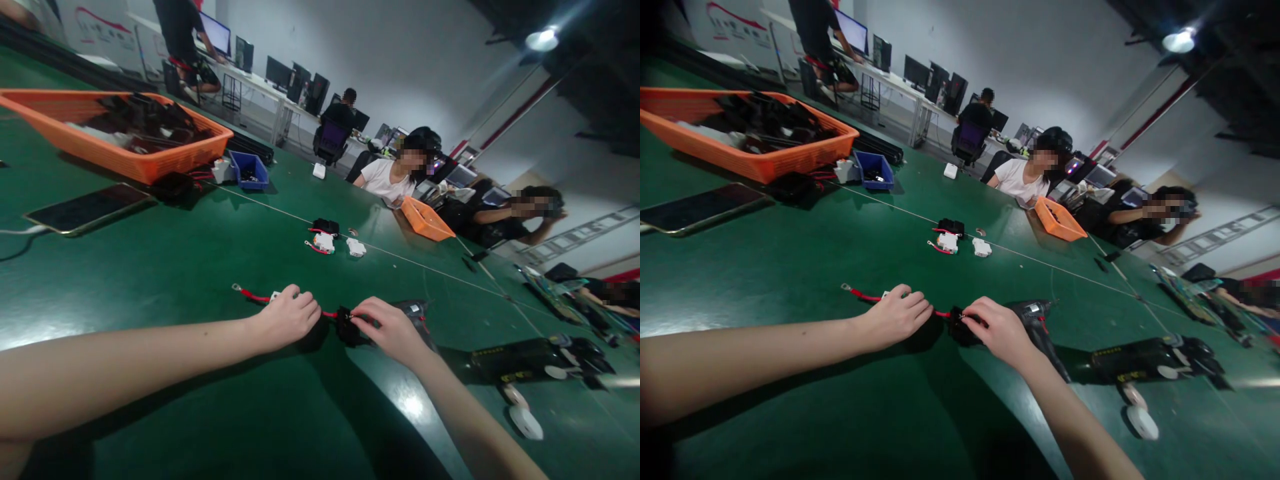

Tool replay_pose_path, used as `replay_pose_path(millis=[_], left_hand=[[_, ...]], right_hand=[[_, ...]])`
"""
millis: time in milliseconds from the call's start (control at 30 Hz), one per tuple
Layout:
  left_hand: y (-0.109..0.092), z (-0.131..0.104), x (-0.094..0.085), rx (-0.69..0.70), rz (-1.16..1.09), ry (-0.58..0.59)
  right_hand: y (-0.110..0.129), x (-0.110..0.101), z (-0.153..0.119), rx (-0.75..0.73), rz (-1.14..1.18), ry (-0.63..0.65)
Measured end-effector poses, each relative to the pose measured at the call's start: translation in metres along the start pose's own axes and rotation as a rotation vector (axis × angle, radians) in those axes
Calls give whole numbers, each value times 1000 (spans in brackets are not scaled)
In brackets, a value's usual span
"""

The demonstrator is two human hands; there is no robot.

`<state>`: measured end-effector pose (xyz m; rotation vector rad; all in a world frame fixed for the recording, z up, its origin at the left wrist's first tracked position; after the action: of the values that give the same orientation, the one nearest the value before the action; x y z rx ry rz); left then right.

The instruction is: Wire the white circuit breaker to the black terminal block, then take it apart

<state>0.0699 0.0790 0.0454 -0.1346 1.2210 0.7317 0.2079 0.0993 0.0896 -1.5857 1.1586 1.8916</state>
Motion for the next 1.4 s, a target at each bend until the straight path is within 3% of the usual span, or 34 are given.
replay_pose_path(millis=[600, 800, 1000, 1100, 1233, 1333, 1400], left_hand=[[0, -2, -1, -3, -13, -16], [-1, 0, 3, -1, 21, 15], [-1, 3, 0, 6, 24, 37], [-2, 3, 1, 16, 31, 59], [-3, 3, 3, 17, 47, 85], [-4, 3, 3, 21, 34, 115], [-5, 3, 5, 21, 26, 148]], right_hand=[[8, 16, 6, -48, -320, 38], [5, 14, -5, 7, -320, -30], [-4, 1, -31, 70, -261, -177], [-23, -11, -53, 135, -325, -285], [-72, -29, -91, 363, -459, -357], [-121, -36, -123, 633, -488, -298], [-155, -28, -142, 826, -367, -160]])
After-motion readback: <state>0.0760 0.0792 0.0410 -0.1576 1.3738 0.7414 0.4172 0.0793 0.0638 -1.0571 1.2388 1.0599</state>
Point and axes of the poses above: each hand's wrist, its own z-axis towards the middle knuckle, its own x-axis out of the palm, y = z × x, the point moved 9 cm from there along z, towards the middle knuckle, and after that the axes turned 7 degrees about y, right-handed, at the moved point
